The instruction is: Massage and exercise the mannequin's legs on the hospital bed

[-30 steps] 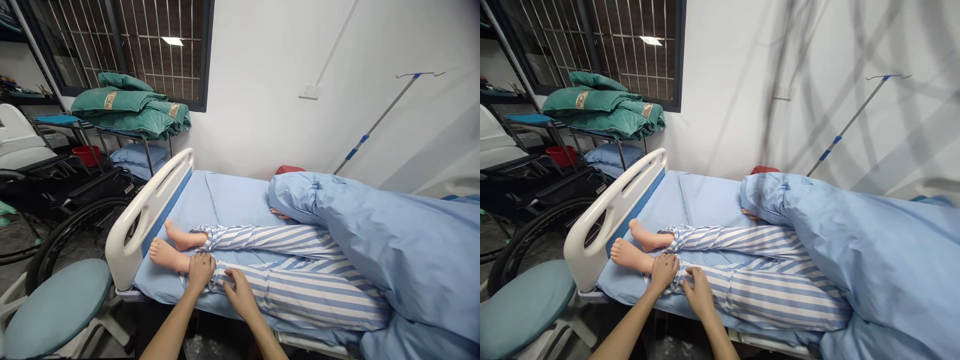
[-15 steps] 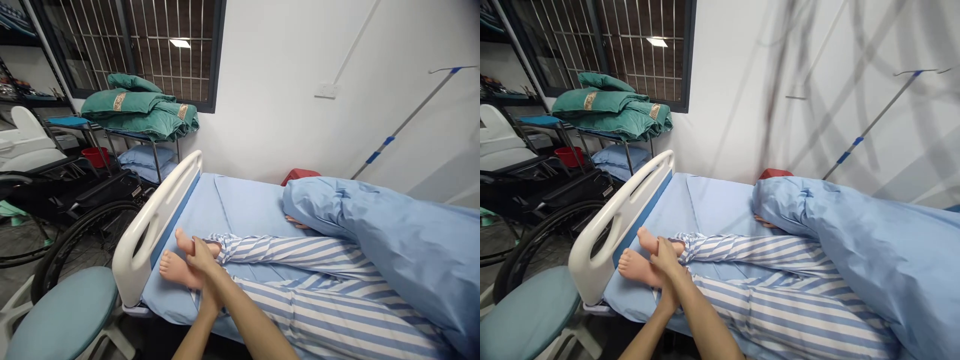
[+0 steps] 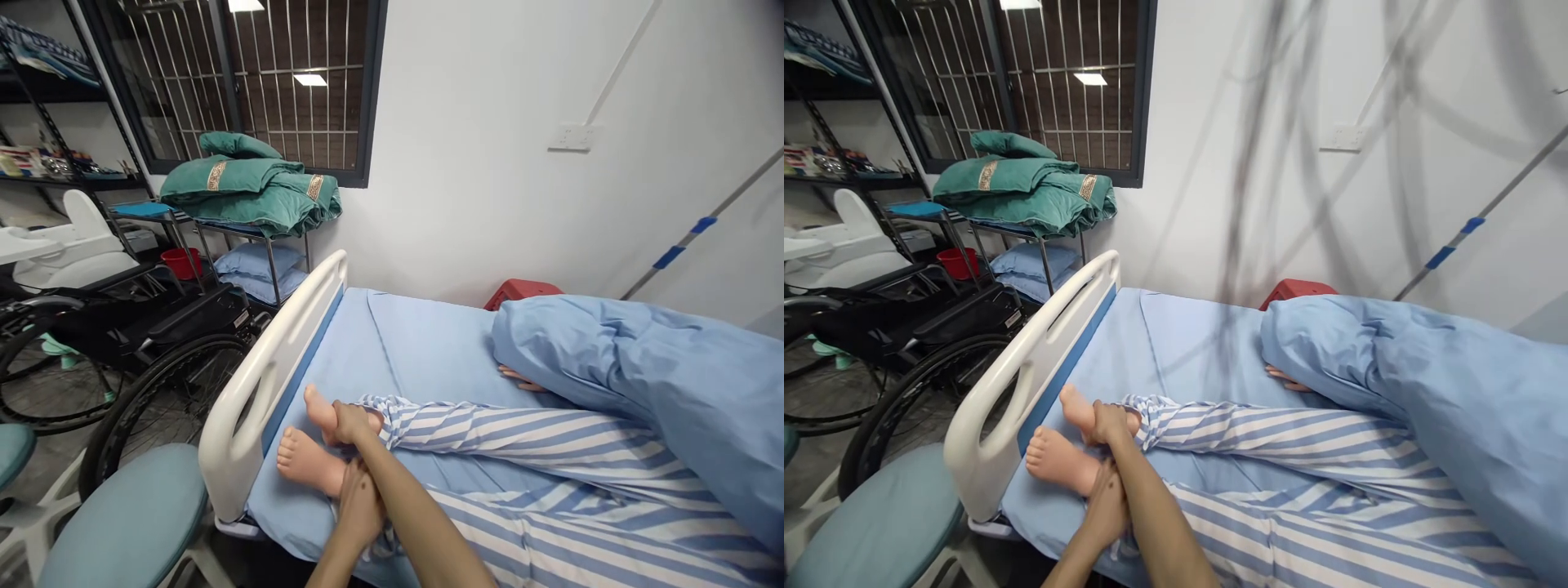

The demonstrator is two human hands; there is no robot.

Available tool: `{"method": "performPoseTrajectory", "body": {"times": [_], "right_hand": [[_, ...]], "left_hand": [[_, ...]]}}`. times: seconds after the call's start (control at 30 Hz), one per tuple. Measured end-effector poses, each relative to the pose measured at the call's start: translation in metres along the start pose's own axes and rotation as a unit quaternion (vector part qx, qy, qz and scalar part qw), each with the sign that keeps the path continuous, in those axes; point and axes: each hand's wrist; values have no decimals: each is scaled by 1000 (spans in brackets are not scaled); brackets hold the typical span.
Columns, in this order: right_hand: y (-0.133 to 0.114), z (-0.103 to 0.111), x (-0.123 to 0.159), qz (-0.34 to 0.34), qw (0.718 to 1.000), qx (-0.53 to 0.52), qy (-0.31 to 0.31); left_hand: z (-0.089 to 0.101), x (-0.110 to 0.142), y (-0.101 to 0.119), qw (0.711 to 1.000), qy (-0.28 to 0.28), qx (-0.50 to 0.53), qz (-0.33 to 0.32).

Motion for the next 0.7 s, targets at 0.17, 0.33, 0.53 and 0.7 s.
{"method": "performPoseTrajectory", "body": {"times": [0.17,0.33,0.53,0.7], "right_hand": [[10,-5,-2,9,999,36,7],[8,-12,0,4,997,49,57],[9,-13,-1,10,996,51,70],[10,-16,-3,5,997,39,73]], "left_hand": [[86,-10,-4,994,69,37,82],[134,-50,-7,980,136,-136,41],[147,-96,-18,919,-83,-361,136],[157,-130,-16,876,-195,-418,141]]}}
Point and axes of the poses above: each hand's wrist, its own x-axis away from the middle knuckle, its own z-axis out of the back of the hand, y = z × x, and after that the axes turned 9 degrees about -y, right-handed
